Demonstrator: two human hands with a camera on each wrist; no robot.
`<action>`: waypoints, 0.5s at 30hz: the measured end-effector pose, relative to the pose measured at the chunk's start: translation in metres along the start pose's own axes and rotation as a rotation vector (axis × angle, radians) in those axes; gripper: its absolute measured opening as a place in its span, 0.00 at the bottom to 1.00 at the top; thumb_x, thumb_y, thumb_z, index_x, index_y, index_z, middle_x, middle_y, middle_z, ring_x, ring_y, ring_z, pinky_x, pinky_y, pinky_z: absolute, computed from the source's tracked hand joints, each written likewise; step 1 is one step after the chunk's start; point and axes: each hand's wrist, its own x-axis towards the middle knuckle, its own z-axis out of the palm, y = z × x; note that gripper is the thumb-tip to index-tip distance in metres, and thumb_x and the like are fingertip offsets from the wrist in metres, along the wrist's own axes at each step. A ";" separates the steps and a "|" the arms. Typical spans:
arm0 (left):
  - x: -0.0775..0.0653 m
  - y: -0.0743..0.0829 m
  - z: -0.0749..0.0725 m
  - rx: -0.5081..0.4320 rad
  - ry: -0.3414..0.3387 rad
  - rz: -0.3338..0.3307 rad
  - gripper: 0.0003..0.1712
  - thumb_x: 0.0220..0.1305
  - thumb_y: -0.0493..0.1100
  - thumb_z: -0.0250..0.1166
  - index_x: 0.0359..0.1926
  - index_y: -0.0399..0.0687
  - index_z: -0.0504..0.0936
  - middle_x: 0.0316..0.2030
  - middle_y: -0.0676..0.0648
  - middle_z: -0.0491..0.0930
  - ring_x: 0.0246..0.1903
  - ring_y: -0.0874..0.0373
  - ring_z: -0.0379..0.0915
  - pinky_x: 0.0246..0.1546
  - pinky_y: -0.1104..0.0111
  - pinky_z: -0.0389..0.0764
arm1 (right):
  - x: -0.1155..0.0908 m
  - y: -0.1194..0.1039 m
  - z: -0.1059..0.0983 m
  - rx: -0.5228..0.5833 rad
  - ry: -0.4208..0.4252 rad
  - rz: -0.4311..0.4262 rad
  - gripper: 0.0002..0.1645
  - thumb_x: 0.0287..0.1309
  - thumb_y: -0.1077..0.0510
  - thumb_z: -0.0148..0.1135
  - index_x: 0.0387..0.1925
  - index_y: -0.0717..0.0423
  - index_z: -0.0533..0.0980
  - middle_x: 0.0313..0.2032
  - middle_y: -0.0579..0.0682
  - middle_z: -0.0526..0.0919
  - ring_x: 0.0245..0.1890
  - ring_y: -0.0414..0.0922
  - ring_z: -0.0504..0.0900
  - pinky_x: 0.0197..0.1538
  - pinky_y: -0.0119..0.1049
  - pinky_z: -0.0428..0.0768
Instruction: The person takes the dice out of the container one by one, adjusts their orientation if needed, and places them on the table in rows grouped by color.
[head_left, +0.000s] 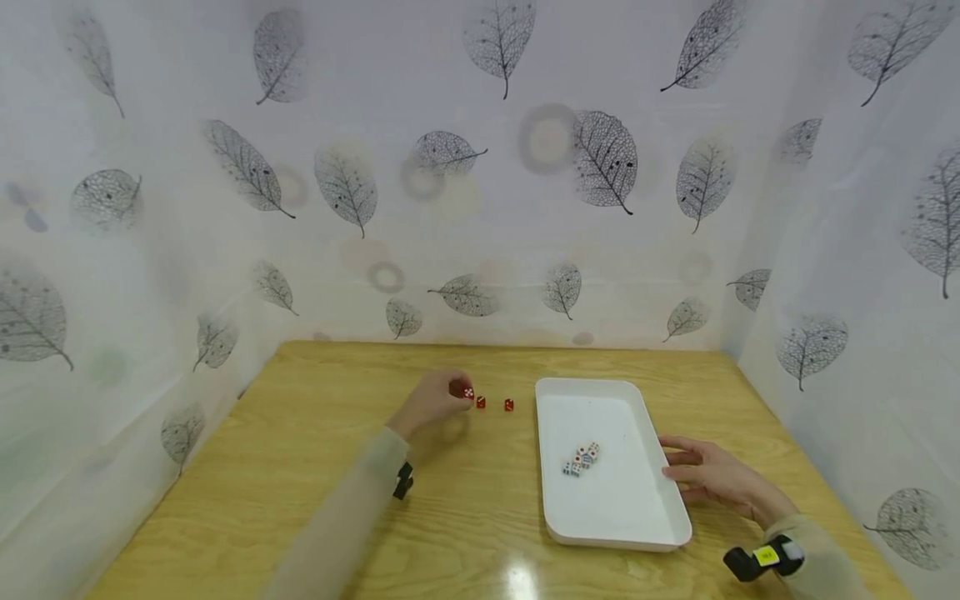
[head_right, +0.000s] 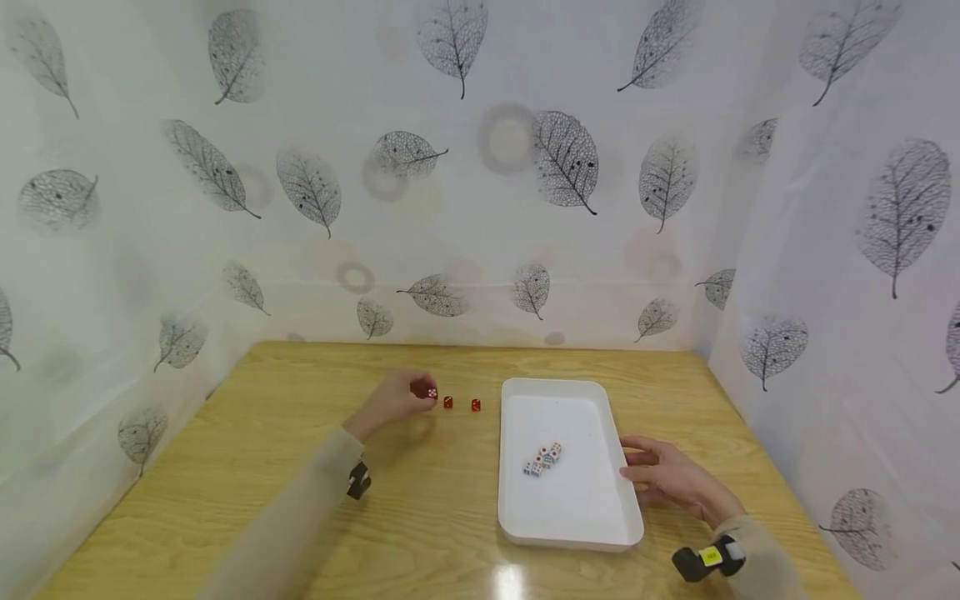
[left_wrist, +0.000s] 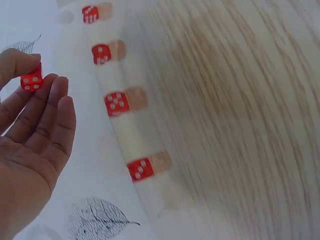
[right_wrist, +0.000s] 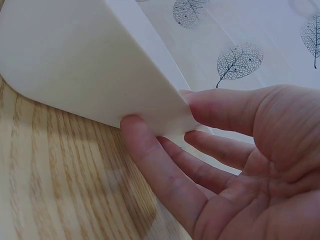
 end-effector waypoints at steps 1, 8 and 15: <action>-0.001 -0.004 -0.003 0.000 0.008 -0.013 0.10 0.57 0.38 0.69 0.41 0.42 0.83 0.35 0.51 0.82 0.36 0.59 0.77 0.43 0.65 0.80 | 0.000 0.001 0.000 0.001 0.001 0.002 0.49 0.65 0.58 0.61 0.74 0.71 0.42 0.65 0.79 0.56 0.50 0.50 0.81 0.50 0.49 0.83; -0.008 -0.021 -0.024 0.042 0.059 -0.104 0.09 0.56 0.37 0.69 0.39 0.45 0.83 0.36 0.50 0.82 0.37 0.58 0.76 0.44 0.63 0.80 | 0.000 0.001 0.000 0.011 -0.005 -0.005 0.50 0.65 0.57 0.62 0.74 0.70 0.42 0.65 0.80 0.56 0.50 0.50 0.81 0.50 0.50 0.83; -0.013 -0.035 -0.040 0.073 0.082 -0.126 0.10 0.57 0.36 0.67 0.41 0.41 0.83 0.38 0.46 0.82 0.38 0.55 0.77 0.44 0.60 0.81 | -0.002 -0.001 0.001 0.021 -0.015 -0.015 0.50 0.65 0.57 0.61 0.74 0.71 0.42 0.66 0.80 0.55 0.50 0.49 0.81 0.50 0.49 0.83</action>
